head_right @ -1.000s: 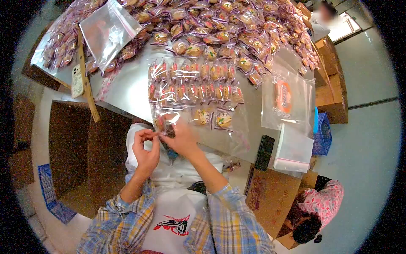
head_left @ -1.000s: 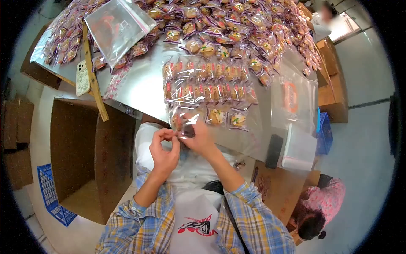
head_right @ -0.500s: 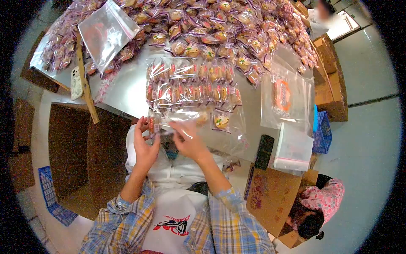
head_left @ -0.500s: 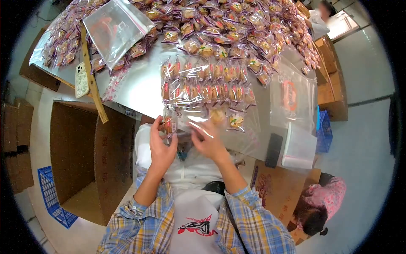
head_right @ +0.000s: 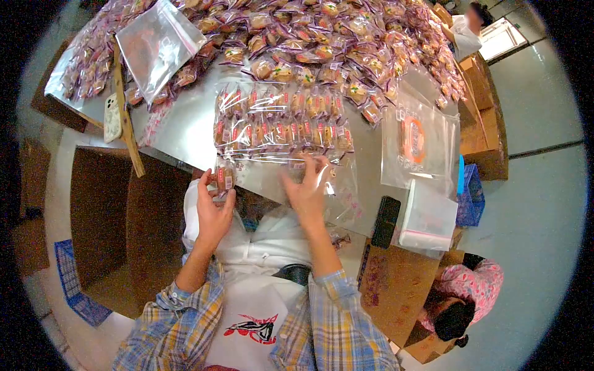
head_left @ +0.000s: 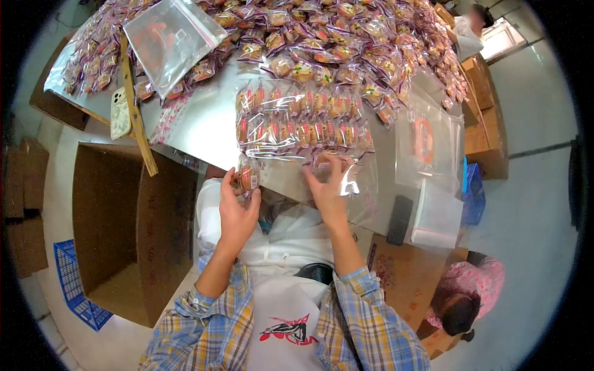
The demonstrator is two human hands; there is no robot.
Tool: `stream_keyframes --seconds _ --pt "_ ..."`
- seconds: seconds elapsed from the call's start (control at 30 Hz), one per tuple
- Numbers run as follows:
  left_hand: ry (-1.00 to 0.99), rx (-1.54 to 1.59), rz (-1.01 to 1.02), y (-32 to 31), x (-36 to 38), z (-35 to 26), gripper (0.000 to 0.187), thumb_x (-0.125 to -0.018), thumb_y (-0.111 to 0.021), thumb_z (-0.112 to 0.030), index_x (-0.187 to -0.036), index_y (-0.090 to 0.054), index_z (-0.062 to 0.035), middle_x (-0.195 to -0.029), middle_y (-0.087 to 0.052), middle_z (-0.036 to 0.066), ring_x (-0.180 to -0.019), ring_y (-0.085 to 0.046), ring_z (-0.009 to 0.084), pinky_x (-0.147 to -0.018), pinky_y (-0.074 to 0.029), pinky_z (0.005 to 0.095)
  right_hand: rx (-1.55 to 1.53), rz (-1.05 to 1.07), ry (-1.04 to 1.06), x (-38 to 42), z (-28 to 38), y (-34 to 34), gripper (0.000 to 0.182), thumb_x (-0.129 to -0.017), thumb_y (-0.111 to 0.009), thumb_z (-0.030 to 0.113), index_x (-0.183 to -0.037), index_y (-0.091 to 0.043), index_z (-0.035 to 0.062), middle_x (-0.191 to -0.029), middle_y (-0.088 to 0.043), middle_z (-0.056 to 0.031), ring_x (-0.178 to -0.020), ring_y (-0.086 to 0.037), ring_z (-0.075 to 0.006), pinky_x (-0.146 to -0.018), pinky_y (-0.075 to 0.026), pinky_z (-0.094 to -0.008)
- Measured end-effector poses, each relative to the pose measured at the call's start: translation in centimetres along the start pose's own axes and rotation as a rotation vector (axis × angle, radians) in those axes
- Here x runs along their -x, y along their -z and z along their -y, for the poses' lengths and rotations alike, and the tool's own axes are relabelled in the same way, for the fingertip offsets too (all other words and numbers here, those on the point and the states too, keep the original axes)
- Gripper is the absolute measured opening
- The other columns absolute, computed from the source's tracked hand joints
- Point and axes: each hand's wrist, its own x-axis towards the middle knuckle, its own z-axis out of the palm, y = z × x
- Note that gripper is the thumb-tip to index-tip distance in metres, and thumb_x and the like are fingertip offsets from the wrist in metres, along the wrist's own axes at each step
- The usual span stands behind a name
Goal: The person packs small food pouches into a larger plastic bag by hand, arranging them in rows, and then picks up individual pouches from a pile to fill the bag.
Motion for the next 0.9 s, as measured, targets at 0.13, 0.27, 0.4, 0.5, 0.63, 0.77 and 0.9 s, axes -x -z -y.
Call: stream_keyframes --seconds 0.13,0.27,0.4,0.5,0.63,0.77,0.9 --pt "0.010 -0.016 -0.001 0.2 -0.2 -0.7 0.072 -0.093 -0.075 -0.012 -0.152 -0.036 0.0035 -0.137 -0.056 0.018 -0.106 -0.065 0.0245 -0.081 -0.059 0.0351 0.020 -0.062 0.111 0.4 -2.4 -1.5 0.048 -0.076 -0.084 0.012 -0.120 -0.065 0.0067 -0.133 -0.053 -0.0191 -0.119 -0.057 -0.0381 -0.095 -0.052 -0.0460" --pt "0.078 0.036 0.005 0.4 0.0 -1.3 0.073 -0.091 -0.076 -0.012 -0.151 -0.037 0.0032 -0.139 -0.054 0.018 -0.108 -0.064 0.0246 -0.083 -0.058 0.0359 -0.218 -0.001 0.261 3.0 -1.1 -1.5 0.047 -0.072 -0.080 0.006 -0.117 -0.065 0.0058 -0.132 -0.055 -0.0172 -0.113 -0.062 -0.0333 -0.094 -0.053 -0.0428" --pt "-0.013 -0.039 0.012 -0.2 0.0 -0.1 0.076 -0.089 -0.077 -0.008 -0.151 -0.036 0.0038 -0.139 -0.052 0.020 -0.110 -0.064 0.0272 -0.082 -0.061 0.0362 -0.423 0.282 0.281 4.5 1.1 -3.3 0.048 -0.073 -0.080 0.003 -0.119 -0.065 0.0072 -0.137 -0.059 -0.0190 -0.124 -0.063 -0.0362 -0.102 -0.052 -0.0416" --pt "-0.040 -0.080 0.023 0.1 0.0 -0.4 0.082 -0.086 -0.080 -0.010 -0.153 -0.034 0.0036 -0.140 -0.052 0.020 -0.113 -0.064 0.0287 -0.086 -0.059 0.0385 -0.448 0.312 0.231 4.1 2.9 -4.2 0.059 -0.077 -0.073 -0.003 -0.134 -0.059 0.0061 -0.144 -0.057 -0.0209 -0.134 -0.057 -0.0373 -0.110 -0.049 -0.0419" --pt "-0.079 -0.235 -0.030 0.0 0.0 -1.3 0.096 -0.079 -0.089 -0.018 -0.154 -0.033 0.0042 -0.141 -0.050 0.021 -0.115 -0.064 0.0325 -0.091 -0.055 0.0419 -0.807 0.462 0.101 3.7 2.7 -4.3 0.071 -0.080 -0.067 -0.001 -0.148 -0.046 0.0021 -0.147 -0.055 -0.0195 -0.140 -0.053 -0.0341 -0.119 -0.041 -0.0420" --pt "-0.061 -0.277 -0.079 -1.2 -0.9 -2.3 0.105 -0.073 -0.095 -0.026 -0.153 -0.034 0.0047 -0.137 -0.051 0.021 -0.116 -0.062 0.0366 -0.094 -0.053 0.0439 -0.753 0.504 0.060 5.0 -0.3 -3.9 0.064 -0.077 -0.067 0.002 -0.140 -0.055 0.0030 -0.139 -0.061 -0.0178 -0.135 -0.055 -0.0348 -0.118 -0.039 -0.0477" --pt "-0.118 -0.248 -0.118 -1.8 -1.1 -2.0 0.102 -0.076 -0.093 -0.029 -0.152 -0.035 0.0062 -0.134 -0.050 0.023 -0.119 -0.059 0.0385 -0.099 -0.052 0.0449 -0.060 0.129 0.306 3.7 0.5 -0.7 0.050 -0.077 -0.072 0.008 -0.127 -0.065 0.0045 -0.134 -0.063 -0.0178 -0.127 -0.057 -0.0387 -0.114 -0.040 -0.0515"
